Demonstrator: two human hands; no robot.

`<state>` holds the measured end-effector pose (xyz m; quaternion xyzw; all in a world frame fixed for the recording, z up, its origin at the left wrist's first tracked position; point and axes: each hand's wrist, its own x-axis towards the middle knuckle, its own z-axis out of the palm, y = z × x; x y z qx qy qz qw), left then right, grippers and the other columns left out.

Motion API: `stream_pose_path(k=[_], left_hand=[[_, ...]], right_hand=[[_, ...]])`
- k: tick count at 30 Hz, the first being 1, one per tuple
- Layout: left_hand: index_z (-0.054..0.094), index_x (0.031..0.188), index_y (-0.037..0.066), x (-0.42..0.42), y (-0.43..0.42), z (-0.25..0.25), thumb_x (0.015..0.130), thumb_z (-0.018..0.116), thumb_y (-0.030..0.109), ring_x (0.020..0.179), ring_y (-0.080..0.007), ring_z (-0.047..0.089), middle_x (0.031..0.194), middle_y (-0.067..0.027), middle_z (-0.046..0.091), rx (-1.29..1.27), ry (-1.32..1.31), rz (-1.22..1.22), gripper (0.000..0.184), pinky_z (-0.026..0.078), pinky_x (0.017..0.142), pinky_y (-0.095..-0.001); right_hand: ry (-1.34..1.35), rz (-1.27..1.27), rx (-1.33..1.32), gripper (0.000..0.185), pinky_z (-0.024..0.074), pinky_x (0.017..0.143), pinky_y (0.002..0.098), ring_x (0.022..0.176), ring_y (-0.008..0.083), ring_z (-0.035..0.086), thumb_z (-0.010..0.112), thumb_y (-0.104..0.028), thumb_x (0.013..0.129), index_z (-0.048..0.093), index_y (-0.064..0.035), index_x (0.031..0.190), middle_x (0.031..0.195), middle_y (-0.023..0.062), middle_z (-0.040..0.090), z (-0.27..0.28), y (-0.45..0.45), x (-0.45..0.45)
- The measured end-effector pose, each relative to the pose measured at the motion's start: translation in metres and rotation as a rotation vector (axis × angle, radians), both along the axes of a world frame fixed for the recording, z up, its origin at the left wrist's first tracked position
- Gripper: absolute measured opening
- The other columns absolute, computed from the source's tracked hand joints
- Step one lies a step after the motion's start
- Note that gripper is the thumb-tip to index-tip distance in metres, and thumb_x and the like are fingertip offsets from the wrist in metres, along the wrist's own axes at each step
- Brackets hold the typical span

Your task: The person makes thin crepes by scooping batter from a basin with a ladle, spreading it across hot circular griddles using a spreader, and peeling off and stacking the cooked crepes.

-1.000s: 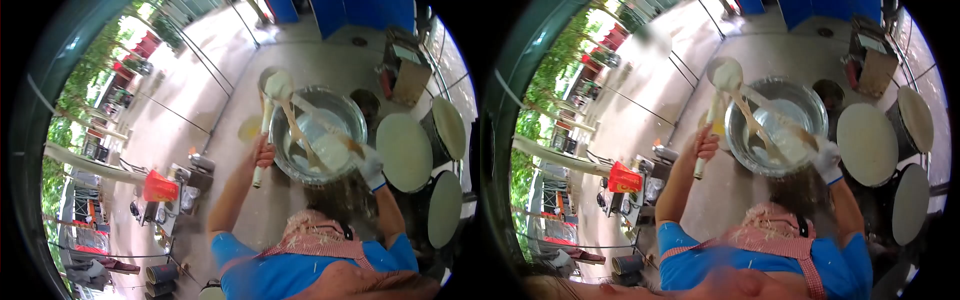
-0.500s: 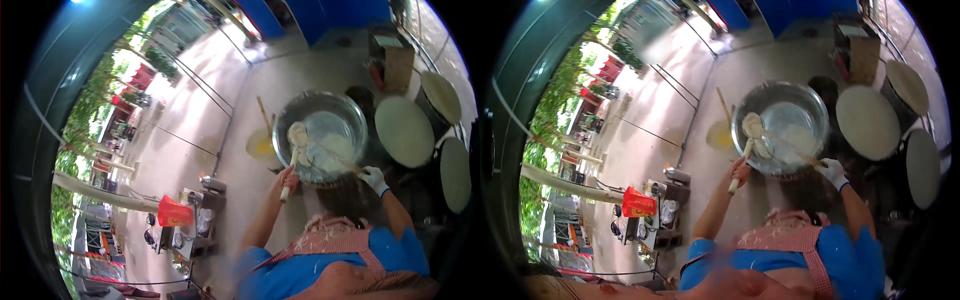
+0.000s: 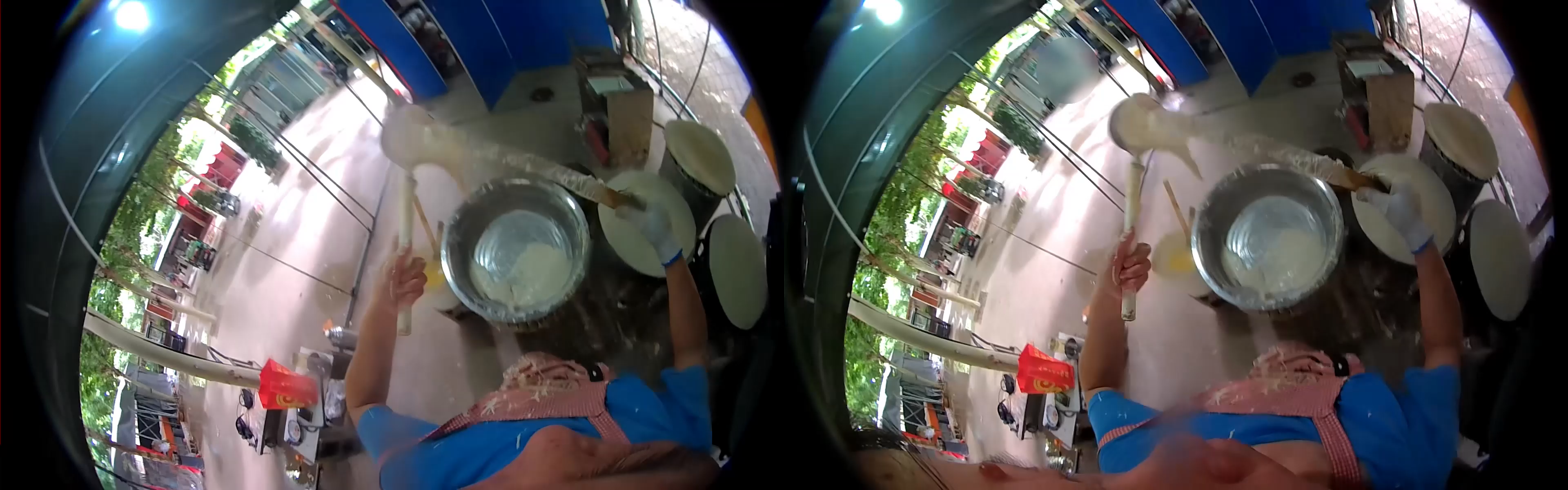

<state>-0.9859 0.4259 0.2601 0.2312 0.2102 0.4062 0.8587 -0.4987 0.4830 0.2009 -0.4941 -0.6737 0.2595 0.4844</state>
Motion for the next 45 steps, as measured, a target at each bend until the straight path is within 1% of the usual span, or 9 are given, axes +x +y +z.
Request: stream_pose_path(k=[3,7,11,18,24,27,31,37,45], left_hand=[[0.040,0.083,0.017,0.037,0.002,0.058,0.096,0.043,0.031,0.034,-0.0075,0.026,0.052,0.0050,0.031,0.398,0.785,0.545,0.020,0.018,0.028,-0.0227],[0.037,0.063,0.015,-0.001,0.073,-0.078,0.095,0.043,0.047,0.036,-0.0088,0.026,0.050,0.0042,0.028,-0.159,-0.297,-0.339,0.045,0.020,0.029,-0.0250],[0.037,0.066,0.008,0.053,0.051,-0.109,0.096,0.047,0.030,0.043,-0.0087,0.031,0.057,0.0005,0.035,-0.775,-0.548,-0.114,0.039,0.028,0.035,-0.0225],[0.046,0.076,0.011,0.066,0.040,-0.171,0.097,0.045,0.032,0.036,-0.0075,0.028,0.053,0.0021,0.032,-0.195,-0.313,-0.470,0.030,0.023,0.028,-0.0211],[0.035,0.065,0.013,0.149,0.040,-0.149,0.096,0.044,0.022,0.040,-0.0060,0.029,0.054,0.0036,0.031,-1.063,-0.229,-0.359,0.034,0.026,0.034,-0.0205],[0.033,0.063,0.013,0.183,0.037,-0.140,0.097,0.045,0.032,0.039,-0.0073,0.029,0.051,0.0033,0.030,-0.886,-0.138,-0.674,0.041,0.025,0.032,-0.0211],[0.033,0.062,0.015,0.280,0.004,-0.134,0.095,0.046,0.042,0.038,-0.0071,0.027,0.050,0.0026,0.029,-0.240,0.410,-0.690,0.044,0.022,0.031,-0.0213],[0.042,0.075,0.005,0.480,-0.059,-0.188,0.098,0.042,0.022,0.046,-0.0102,0.038,0.060,-0.0020,0.039,-1.132,-0.121,-1.000,0.029,0.038,0.042,-0.0239],[0.047,0.100,-0.004,0.747,-0.212,-0.197,0.096,0.046,0.015,0.042,-0.0091,0.037,0.059,-0.0004,0.039,-0.863,-0.061,-1.291,0.019,0.035,0.034,-0.0232]], right_hand=[[0.160,0.075,-0.062,0.030,0.0468,0.064,0.0269,0.069,0.0101,0.058,0.069,-0.015,0.080,0.063,0.0028,0.103,0.078,0.0038,0.063,0.047,-0.002,-0.028],[0.321,0.201,-0.226,0.029,0.0462,0.065,0.0283,0.071,0.0124,0.058,0.069,-0.017,0.080,0.064,0.0038,0.099,0.075,0.0058,0.064,-0.094,0.018,-0.056],[-0.131,-0.040,-0.516,0.031,0.0452,0.063,0.0327,0.067,0.0184,0.061,0.074,-0.029,0.073,0.068,-0.0017,0.087,0.073,0.0120,0.065,-0.176,-0.050,-0.047],[0.058,-0.196,-0.397,0.031,0.0491,0.066,0.0327,0.068,0.0186,0.064,0.074,-0.025,0.074,0.068,-0.0006,0.091,0.076,0.0116,0.067,-0.140,-0.145,-0.009],[-0.091,-0.405,-0.776,0.036,0.0461,0.063,0.0345,0.069,0.0239,0.064,0.072,-0.037,0.073,0.069,-0.0034,0.086,0.073,0.0119,0.066,-0.186,-0.233,0.009],[-0.078,-0.549,-0.659,0.036,0.0470,0.063,0.0346,0.070,0.0241,0.065,0.073,-0.036,0.072,0.070,-0.0039,0.087,0.076,0.0128,0.067,-0.164,-0.280,0.044],[0.024,-0.716,-0.451,0.039,0.0502,0.068,0.0342,0.077,0.0252,0.067,0.073,-0.037,0.073,0.070,-0.0046,0.094,0.086,0.0134,0.069,-0.149,-0.342,0.094],[-0.144,-0.904,-0.673,0.048,0.0479,0.070,0.0428,0.077,0.0359,0.062,0.063,-0.053,0.077,0.068,-0.0082,0.094,0.081,0.0191,0.064,-0.246,-0.499,0.160],[-0.317,-1.789,-0.823,0.032,0.0481,0.061,0.0440,0.069,0.0347,0.062,0.068,-0.037,0.074,0.061,-0.0052,0.071,0.070,0.0165,0.063,-0.220,-0.709,0.186]])
